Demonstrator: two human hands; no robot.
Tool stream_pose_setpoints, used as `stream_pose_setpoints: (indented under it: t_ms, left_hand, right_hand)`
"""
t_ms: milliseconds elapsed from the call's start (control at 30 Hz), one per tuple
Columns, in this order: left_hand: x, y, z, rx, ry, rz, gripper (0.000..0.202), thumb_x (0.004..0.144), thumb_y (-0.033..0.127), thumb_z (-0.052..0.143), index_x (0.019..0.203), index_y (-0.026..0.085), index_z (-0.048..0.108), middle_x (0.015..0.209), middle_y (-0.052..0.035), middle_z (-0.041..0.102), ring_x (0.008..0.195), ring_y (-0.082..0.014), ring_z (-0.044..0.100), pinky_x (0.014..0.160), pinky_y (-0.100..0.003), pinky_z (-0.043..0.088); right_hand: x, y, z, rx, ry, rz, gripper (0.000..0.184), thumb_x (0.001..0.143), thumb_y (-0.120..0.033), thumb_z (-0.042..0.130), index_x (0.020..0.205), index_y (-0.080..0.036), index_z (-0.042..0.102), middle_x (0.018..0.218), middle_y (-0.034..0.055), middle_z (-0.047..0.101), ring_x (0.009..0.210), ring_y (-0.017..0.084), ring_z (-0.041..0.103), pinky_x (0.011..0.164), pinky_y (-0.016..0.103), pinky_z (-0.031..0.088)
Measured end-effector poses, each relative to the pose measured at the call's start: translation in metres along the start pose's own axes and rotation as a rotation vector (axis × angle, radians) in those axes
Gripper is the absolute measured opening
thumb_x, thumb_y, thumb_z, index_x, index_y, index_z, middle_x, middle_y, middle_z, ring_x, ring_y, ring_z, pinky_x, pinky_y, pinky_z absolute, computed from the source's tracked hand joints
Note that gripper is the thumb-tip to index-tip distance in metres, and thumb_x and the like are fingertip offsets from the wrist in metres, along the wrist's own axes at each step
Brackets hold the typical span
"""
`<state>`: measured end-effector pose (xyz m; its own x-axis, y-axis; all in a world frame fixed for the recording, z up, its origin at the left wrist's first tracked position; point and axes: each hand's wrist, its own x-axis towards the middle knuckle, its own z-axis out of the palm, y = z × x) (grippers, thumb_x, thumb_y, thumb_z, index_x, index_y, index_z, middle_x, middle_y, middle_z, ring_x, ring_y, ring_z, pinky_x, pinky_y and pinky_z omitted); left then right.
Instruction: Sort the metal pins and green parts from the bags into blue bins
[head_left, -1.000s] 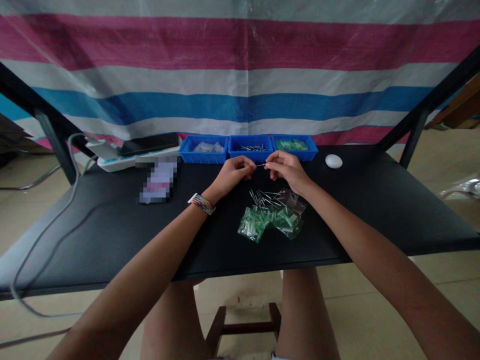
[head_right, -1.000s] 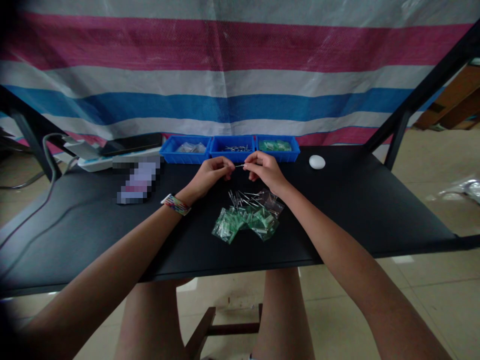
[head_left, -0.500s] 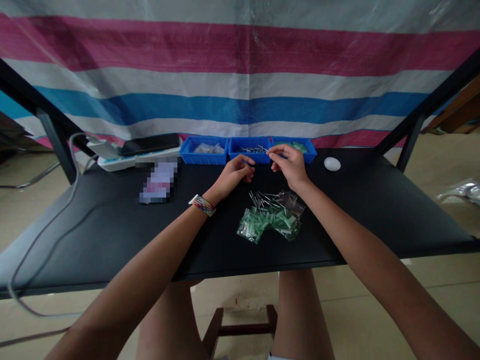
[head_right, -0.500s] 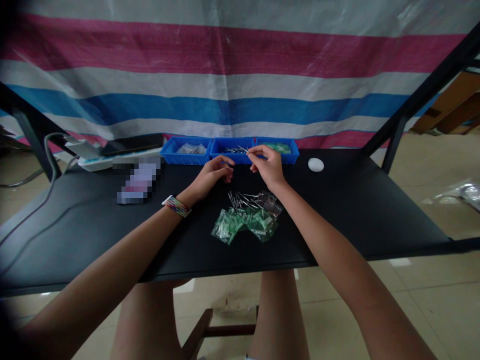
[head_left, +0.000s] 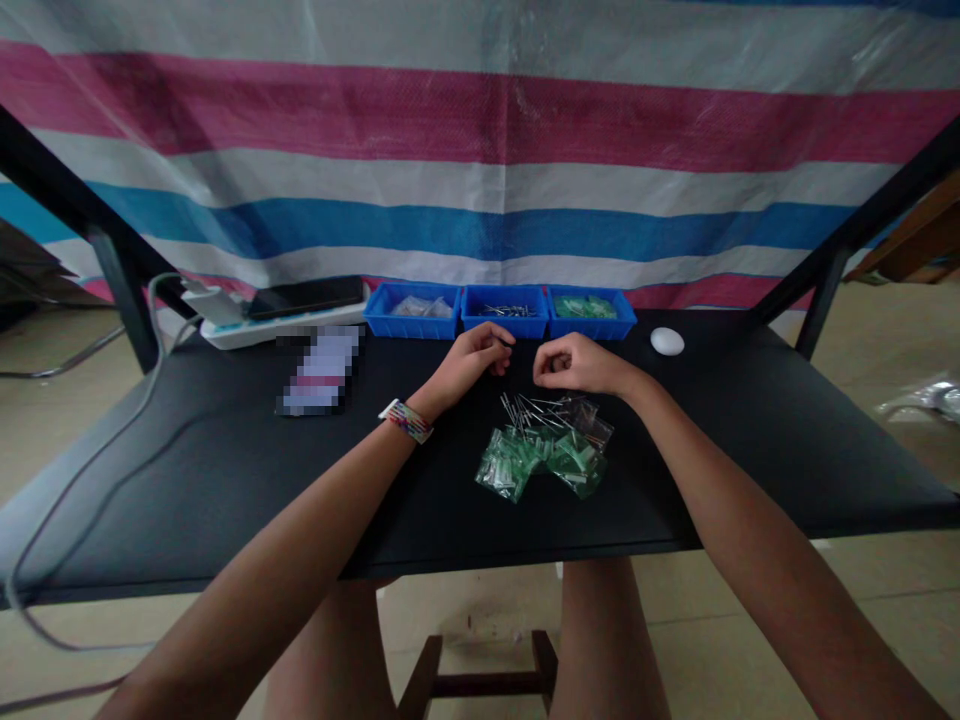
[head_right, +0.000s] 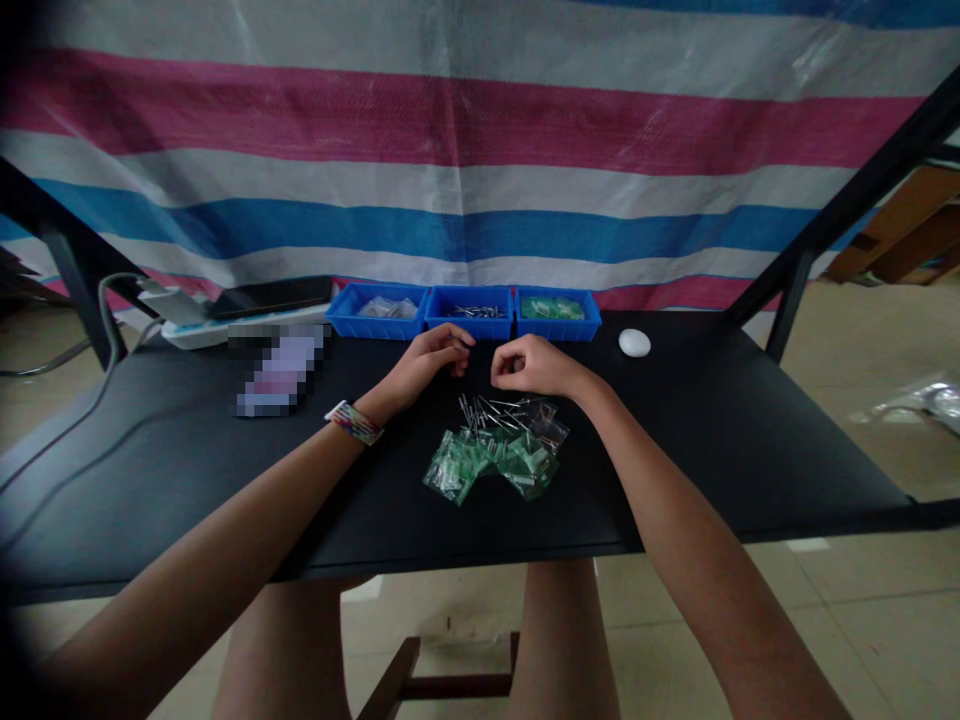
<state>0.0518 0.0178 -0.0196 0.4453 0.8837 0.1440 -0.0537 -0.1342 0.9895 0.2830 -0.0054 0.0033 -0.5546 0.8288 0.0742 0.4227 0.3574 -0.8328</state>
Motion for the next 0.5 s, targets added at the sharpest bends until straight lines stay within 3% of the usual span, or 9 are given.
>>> stream_pose_setpoints:
  t_ms: [233,500]
  left_hand:
    - [0.000,0.000,0.000,-0.003,-0.012,0.001,0.018,0.082,0.022,0.069,0.098,0.015,0.065,0.070,0.0008,0.064,0.059,-0.0117,0.060,0.059,-0.023,0.048]
    - [0.000,0.000,0.000,0.012,-0.025,0.001,0.017,0.082,0.023,0.069,0.097,0.016,0.065,0.071,0.0009,0.063,0.061,-0.0116,0.059,0.060,-0.023,0.047]
  right_hand:
    - [-0.013,0.001,-0.017,-0.110,-0.242,0.085,0.010,0.071,-0.028,0.082,0.072,-0.018,0.078,0.062,-0.0013,0.065,0.057,0.012,0.054,0.053,0.024,0.036]
    - [-0.010,0.004,-0.015,-0.052,-0.140,0.055,0.001,0.069,-0.018,0.076,0.070,-0.018,0.076,0.065,-0.0010,0.067,0.057,0.011,0.051,0.055,0.025,0.035]
